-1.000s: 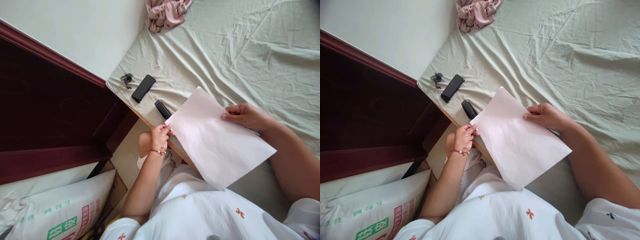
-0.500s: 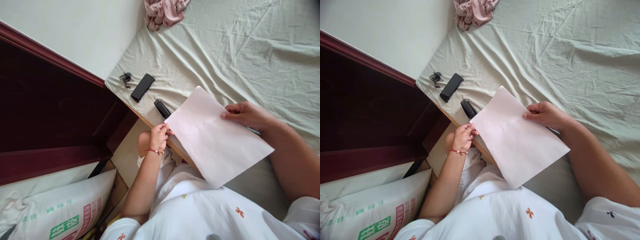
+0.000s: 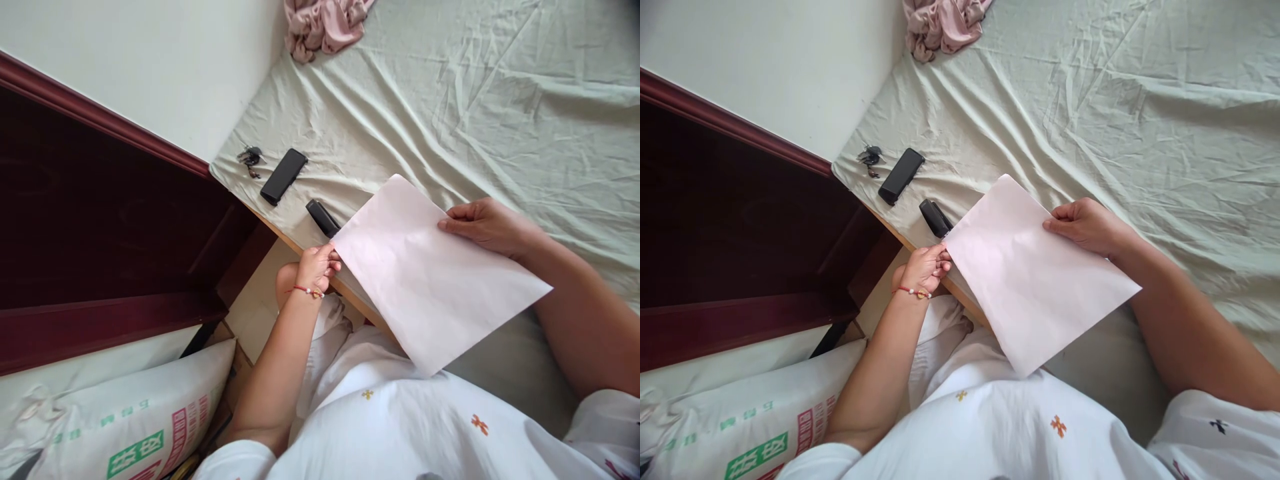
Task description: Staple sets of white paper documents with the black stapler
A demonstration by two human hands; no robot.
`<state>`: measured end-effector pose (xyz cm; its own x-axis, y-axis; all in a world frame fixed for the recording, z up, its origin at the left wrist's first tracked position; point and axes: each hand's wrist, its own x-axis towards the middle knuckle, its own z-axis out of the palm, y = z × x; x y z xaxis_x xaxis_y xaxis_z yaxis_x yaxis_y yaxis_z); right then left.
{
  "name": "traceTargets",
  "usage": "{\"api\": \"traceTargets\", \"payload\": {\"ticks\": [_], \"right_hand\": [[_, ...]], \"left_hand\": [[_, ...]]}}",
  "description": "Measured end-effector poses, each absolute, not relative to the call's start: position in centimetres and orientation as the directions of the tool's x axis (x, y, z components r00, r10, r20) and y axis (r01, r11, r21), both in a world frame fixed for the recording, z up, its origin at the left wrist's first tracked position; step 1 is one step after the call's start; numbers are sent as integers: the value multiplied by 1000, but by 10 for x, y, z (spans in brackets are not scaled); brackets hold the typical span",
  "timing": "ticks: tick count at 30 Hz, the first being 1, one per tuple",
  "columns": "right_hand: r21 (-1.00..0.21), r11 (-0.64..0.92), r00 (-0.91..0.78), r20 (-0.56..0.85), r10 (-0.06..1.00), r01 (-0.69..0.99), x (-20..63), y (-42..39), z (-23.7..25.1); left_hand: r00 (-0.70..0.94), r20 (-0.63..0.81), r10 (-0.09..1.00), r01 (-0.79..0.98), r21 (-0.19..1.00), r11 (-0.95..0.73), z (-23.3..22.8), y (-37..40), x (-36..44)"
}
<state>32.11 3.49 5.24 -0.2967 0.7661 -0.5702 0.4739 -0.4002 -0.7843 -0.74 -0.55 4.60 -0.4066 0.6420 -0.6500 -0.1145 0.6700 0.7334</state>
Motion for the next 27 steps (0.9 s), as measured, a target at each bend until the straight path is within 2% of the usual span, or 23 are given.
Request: {"api": "traceTargets", "payload": {"ticks": [11,21,27], "right_hand": [[-763,-395,-260,-576,775,512,321,36,50],[-752,-357,-252,-560,789,554,321,39,46],[-735,-428,-202,-597,776,527,318,38,54]], "left_hand": [[-429,-675,600,-122,701,702,45,-1,-7],[-421,-656,626,-105,721,685,43,-2,-8],[-426,-634,645,-104,743,661,47,2,-4]]}}
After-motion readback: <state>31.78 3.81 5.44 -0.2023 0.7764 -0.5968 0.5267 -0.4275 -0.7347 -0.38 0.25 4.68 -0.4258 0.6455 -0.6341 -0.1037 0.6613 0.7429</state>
